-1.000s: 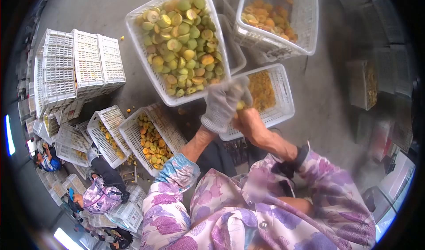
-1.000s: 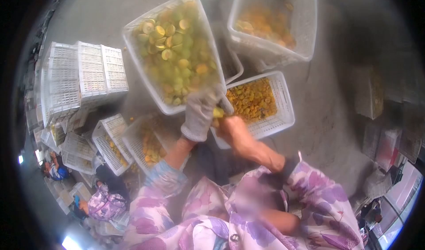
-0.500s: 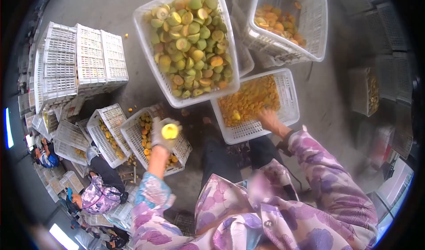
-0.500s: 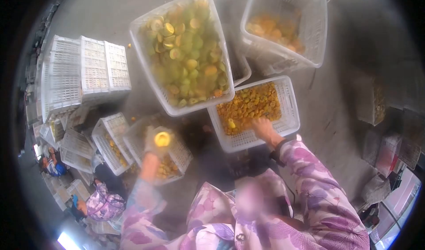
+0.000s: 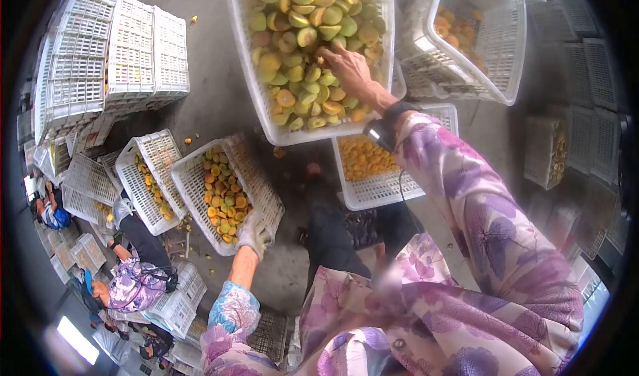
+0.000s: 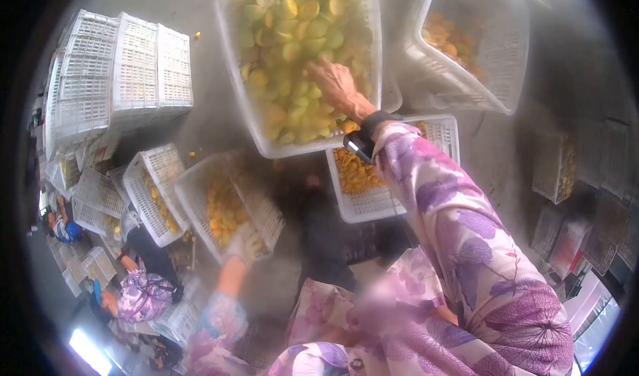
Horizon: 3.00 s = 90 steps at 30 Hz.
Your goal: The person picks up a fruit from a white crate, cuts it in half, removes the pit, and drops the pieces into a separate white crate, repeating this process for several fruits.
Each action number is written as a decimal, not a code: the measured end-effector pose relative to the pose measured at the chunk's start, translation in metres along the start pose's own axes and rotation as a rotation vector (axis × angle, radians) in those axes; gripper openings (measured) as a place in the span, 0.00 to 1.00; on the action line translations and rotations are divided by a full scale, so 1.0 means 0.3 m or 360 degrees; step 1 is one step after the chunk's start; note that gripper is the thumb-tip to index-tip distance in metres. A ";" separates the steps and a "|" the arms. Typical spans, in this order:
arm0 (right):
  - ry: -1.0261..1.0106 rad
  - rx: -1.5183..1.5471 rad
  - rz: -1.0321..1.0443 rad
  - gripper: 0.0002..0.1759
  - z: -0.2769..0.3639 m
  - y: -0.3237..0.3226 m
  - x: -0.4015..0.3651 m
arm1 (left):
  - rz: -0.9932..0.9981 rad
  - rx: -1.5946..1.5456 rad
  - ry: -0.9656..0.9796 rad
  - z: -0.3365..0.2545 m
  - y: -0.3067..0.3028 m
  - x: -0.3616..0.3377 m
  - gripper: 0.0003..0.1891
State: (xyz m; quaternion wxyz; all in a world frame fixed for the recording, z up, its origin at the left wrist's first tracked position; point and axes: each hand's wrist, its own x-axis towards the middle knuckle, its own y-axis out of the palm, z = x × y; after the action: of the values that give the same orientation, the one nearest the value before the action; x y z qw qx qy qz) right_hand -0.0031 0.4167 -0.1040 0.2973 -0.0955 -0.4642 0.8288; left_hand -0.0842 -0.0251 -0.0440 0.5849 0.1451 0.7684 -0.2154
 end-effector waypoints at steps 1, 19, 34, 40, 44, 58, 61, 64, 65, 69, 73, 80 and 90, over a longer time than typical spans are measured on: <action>-0.0009 -0.0137 0.0030 0.19 0.021 0.009 0.003 | 0.0219 -0.0056 0.0089 0.007 0.001 0.029 0.31; 0.0057 0.0603 -0.0110 0.16 0.488 -0.378 -0.386 | 0.0982 -0.0484 0.0576 -0.380 0.739 -0.450 0.28; 0.0770 0.0791 0.0263 0.10 0.387 -0.534 -0.464 | 0.0986 -0.0609 0.0791 -0.405 0.956 -0.511 0.23; 0.0755 0.0613 -0.0165 0.12 0.418 -0.483 -0.447 | 0.0753 -0.0483 0.0988 -0.396 0.999 -0.567 0.21; 0.0919 0.0519 -0.0066 0.11 0.449 -0.480 -0.429 | 0.0839 -0.0485 0.1069 -0.399 1.007 -0.578 0.22; 0.0949 0.2126 0.1131 0.06 0.318 -0.698 -0.413 | 0.0941 -0.0170 0.1230 -0.405 0.988 -0.565 0.29; 0.0775 0.1539 0.0655 0.06 0.343 -0.660 -0.452 | 0.0989 -0.0053 0.0919 -0.412 1.004 -0.597 0.27; 0.0372 0.1002 0.0287 0.05 0.336 -0.615 -0.495 | 0.1015 -0.0064 0.0686 -0.407 0.967 -0.597 0.24; 0.0355 0.0753 0.0332 0.05 0.350 -0.614 -0.508 | 0.0917 -0.0014 0.0705 -0.400 0.959 -0.598 0.24; 0.0634 0.1885 0.0742 0.06 0.343 -0.603 -0.571 | 0.0672 -0.0389 0.0635 -0.316 1.006 -0.570 0.22; 0.0423 0.1210 0.0307 0.08 0.315 -0.543 -0.628 | 0.0654 -0.0371 0.0701 -0.243 1.035 -0.573 0.25; 0.0902 0.2433 0.1725 0.12 0.190 -0.713 -0.614 | 0.1437 -0.0278 0.0583 -0.206 1.014 -0.549 0.23; 0.0434 0.0530 0.0955 0.13 -0.044 -0.462 -0.877 | 0.0582 -0.0150 0.0781 -0.200 0.552 -0.190 0.27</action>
State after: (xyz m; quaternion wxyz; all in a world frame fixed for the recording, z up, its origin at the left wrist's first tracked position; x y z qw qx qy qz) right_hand 0.2706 0.3275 -0.0278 0.1115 -0.2874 -0.2304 0.9230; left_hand -0.0401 0.1499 -0.0027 0.4170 0.3014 0.8570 -0.0293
